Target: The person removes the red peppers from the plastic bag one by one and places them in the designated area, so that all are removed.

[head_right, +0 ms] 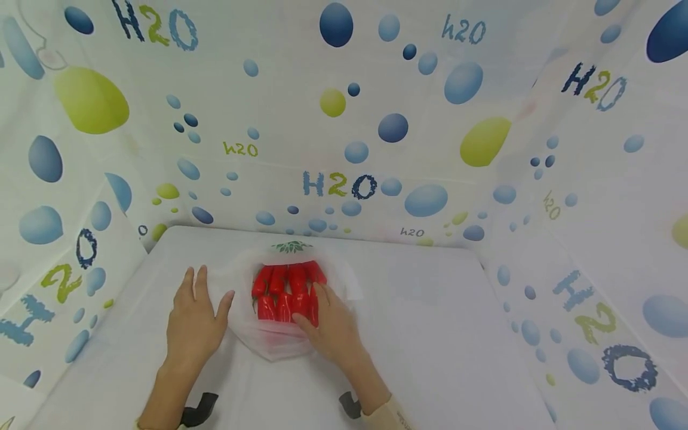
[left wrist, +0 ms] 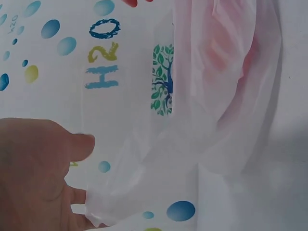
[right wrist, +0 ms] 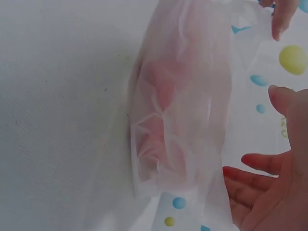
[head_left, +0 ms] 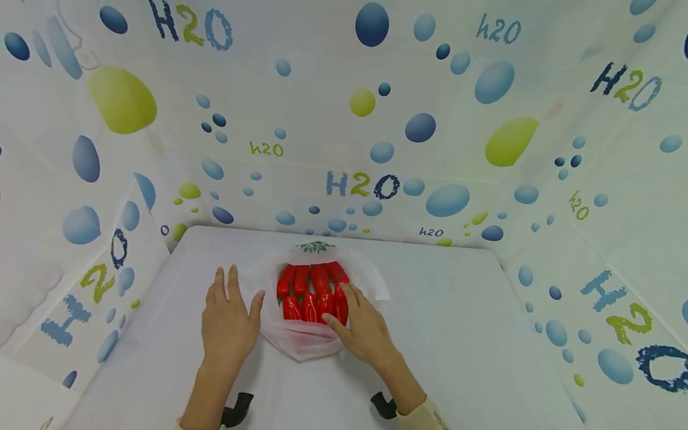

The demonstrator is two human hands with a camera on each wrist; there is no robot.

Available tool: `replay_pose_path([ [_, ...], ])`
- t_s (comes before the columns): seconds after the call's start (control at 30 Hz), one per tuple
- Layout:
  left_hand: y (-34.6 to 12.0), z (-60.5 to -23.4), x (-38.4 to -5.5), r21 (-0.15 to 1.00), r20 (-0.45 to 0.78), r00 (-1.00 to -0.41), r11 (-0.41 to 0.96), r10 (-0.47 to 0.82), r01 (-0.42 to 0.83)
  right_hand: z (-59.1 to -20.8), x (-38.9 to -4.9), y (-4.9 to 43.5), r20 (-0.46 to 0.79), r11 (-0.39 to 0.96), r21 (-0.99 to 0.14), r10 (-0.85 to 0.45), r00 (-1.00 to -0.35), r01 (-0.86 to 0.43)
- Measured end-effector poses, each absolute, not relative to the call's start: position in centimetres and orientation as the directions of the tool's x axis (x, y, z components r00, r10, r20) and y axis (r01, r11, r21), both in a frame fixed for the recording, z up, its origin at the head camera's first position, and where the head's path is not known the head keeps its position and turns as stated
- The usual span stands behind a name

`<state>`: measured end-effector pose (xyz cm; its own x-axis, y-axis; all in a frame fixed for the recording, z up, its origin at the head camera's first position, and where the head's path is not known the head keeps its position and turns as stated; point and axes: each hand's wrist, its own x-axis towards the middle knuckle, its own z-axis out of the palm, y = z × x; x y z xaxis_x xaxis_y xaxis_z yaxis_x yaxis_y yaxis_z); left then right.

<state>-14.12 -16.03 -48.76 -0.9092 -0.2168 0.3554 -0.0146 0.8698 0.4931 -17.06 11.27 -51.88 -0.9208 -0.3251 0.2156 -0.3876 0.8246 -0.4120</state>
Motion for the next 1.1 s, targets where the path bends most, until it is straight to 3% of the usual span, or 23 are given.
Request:
replay_pose_path([
  [0.2, -16.2, -49.3, -14.5, 0.564, 0.342, -0.891, 0.824, -0.298, -0.060, -52.3, -17.2, 11.2, 0.236, 0.821, -0.423, -0.308, -0.922, -0.382],
  [0.77, -15.9, -51.1, -15.6, 0.627, 0.520, -0.766, 0.778, -0.377, 0.043, -53.3, -17.7, 10.9, 0.252, 0.869, -0.411, -0.182, -0.951, -0.275],
  [1.1, -15.6, -52.1, -16.3, 0.698, 0.482, -0.765, 0.715, -0.427, 0.041, -54.9, -18.3, 10.8, 0.217, 0.873, -0.437, -0.130, -0.968, -0.215],
])
